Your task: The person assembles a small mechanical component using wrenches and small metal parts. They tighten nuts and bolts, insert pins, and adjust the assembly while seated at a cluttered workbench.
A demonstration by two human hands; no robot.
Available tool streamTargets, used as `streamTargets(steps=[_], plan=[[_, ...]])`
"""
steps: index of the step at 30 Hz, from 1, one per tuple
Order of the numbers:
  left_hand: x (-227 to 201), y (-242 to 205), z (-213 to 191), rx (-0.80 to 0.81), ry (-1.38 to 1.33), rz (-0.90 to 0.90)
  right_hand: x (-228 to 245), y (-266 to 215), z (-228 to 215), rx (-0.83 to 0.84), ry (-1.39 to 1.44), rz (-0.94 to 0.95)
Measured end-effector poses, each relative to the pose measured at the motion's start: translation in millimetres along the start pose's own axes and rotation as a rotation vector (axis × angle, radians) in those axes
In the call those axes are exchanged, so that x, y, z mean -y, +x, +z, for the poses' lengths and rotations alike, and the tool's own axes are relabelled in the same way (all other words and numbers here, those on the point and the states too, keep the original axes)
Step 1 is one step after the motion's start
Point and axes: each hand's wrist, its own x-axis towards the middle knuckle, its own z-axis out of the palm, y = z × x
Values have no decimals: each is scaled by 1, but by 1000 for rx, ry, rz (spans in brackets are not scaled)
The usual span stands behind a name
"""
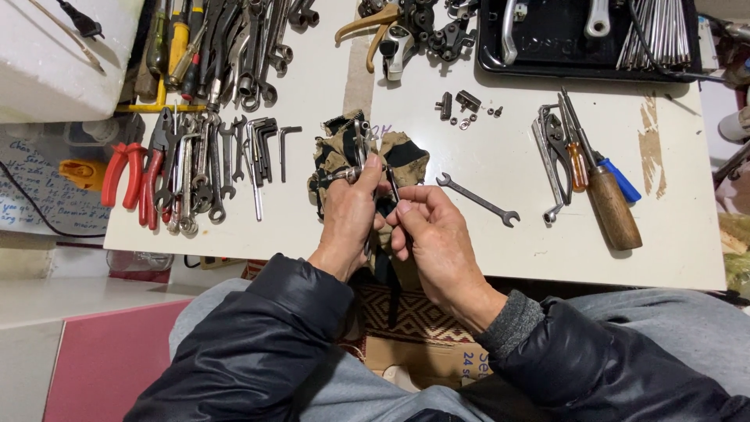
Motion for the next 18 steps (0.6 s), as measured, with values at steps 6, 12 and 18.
streamTargets(steps=[6, 12, 18], plan=[[-20, -27, 8, 95, -11, -5, 7, -1, 5, 27, 93, 40], [13, -4, 8, 129, -28, 26, 4, 6, 2, 36, 183, 88], [16, 3, 10, 149, -14, 57, -6, 9, -4, -4, 87, 21]])
